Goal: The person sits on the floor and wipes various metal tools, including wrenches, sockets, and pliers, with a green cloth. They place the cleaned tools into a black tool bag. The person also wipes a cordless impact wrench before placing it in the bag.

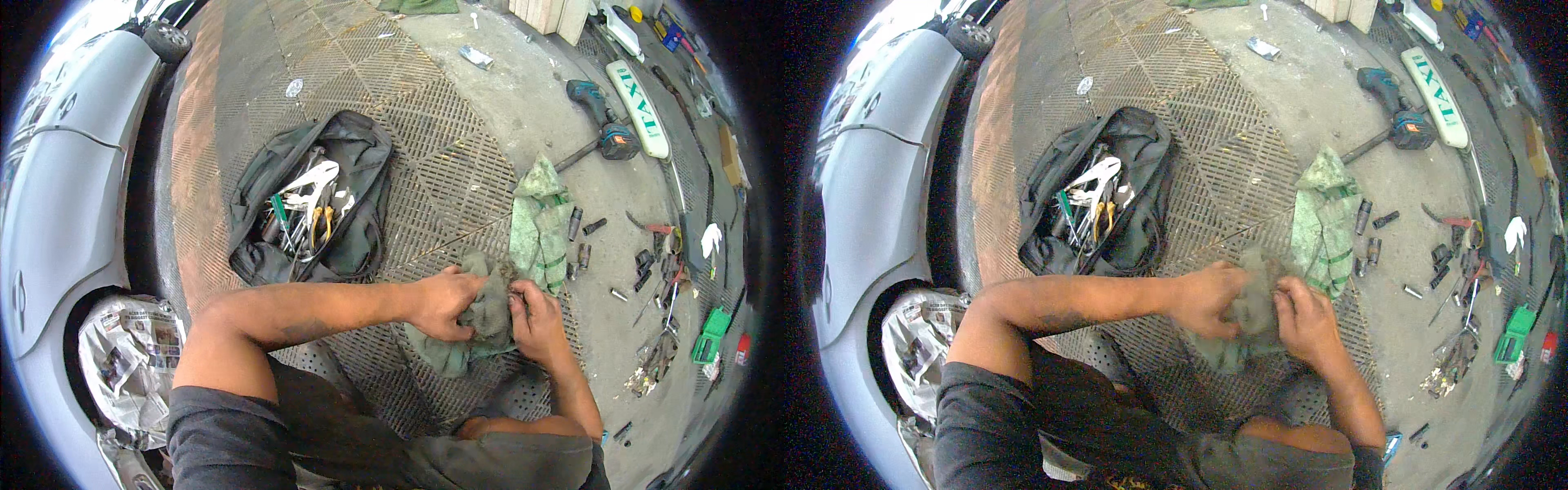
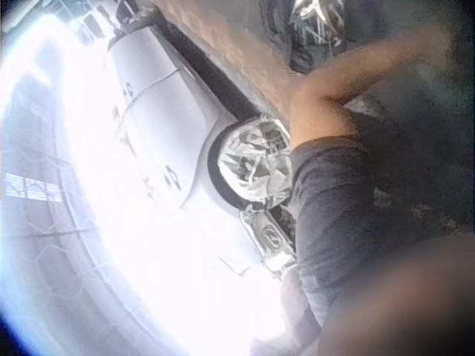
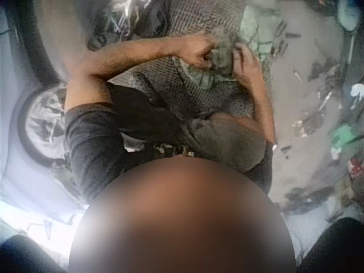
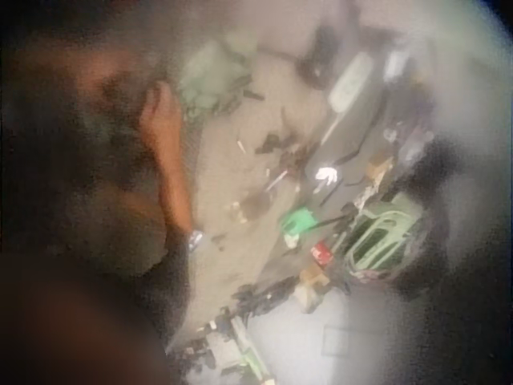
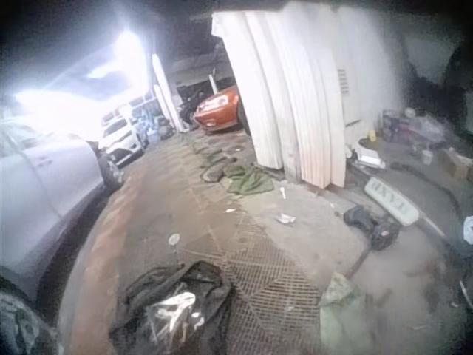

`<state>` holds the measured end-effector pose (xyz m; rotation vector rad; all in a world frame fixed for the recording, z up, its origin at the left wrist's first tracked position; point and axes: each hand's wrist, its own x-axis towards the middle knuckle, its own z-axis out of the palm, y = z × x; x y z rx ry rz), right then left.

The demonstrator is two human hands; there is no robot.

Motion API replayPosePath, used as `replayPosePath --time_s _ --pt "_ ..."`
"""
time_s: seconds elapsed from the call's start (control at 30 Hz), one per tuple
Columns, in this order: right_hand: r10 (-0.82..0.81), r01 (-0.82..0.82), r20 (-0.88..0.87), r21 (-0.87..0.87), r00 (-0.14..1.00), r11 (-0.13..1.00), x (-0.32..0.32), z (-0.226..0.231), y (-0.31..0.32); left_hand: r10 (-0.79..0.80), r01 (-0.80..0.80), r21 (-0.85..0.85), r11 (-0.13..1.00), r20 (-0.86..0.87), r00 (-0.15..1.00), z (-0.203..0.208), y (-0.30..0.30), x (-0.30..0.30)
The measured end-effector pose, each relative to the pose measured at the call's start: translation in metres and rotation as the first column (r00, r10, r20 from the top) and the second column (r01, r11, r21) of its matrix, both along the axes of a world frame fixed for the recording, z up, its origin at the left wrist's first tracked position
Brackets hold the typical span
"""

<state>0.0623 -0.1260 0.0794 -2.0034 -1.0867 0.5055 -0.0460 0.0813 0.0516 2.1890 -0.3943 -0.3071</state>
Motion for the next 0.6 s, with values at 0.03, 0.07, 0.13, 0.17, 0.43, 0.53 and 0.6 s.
replayPosePath --time_s 0.03,0.07,0.13,0.17,0.43,0.53,0.6 --pt "0.007 -0.007 -0.042 0.018 0.999 1.0 0.0 0.002 0.001 0.042 -0.042 0.043 0.998 0.012 0.999 0.0 -0.002 -0.002" --pt "-0.021 0.022 -0.024 0.046 0.999 0.999 -0.001 0.003 0.001 0.057 -0.058 0.079 0.995 0.022 0.998 0.001 -0.005 -0.004" --pt "-0.008 0.01 -0.026 0.081 1.0 0.997 -0.002 0.002 -0.003 0.095 -0.101 0.088 0.991 0.061 0.994 0.002 -0.015 -0.005" --pt "0.026 -0.025 -0.021 0.08 0.999 0.996 -0.001 0.002 -0.006 0.119 -0.124 0.061 0.99 0.085 0.989 0.001 -0.019 -0.005" --pt "-0.432 0.48 -0.212 0.33 0.877 0.813 0.047 0.043 -0.055 0.091 0.072 0.41 0.909 -0.366 0.926 0.009 0.029 -0.003" --pt "-0.447 0.483 -0.186 0.291 0.875 0.826 0.054 0.057 -0.046 0.236 -0.23 0.381 0.896 0.032 0.971 0.036 0.041 0.003" --pt "-0.384 0.429 -0.293 0.106 0.876 0.897 0.04 0.051 -0.026 0.238 -0.269 0.161 0.95 0.188 0.953 0.051 0.03 0.015"
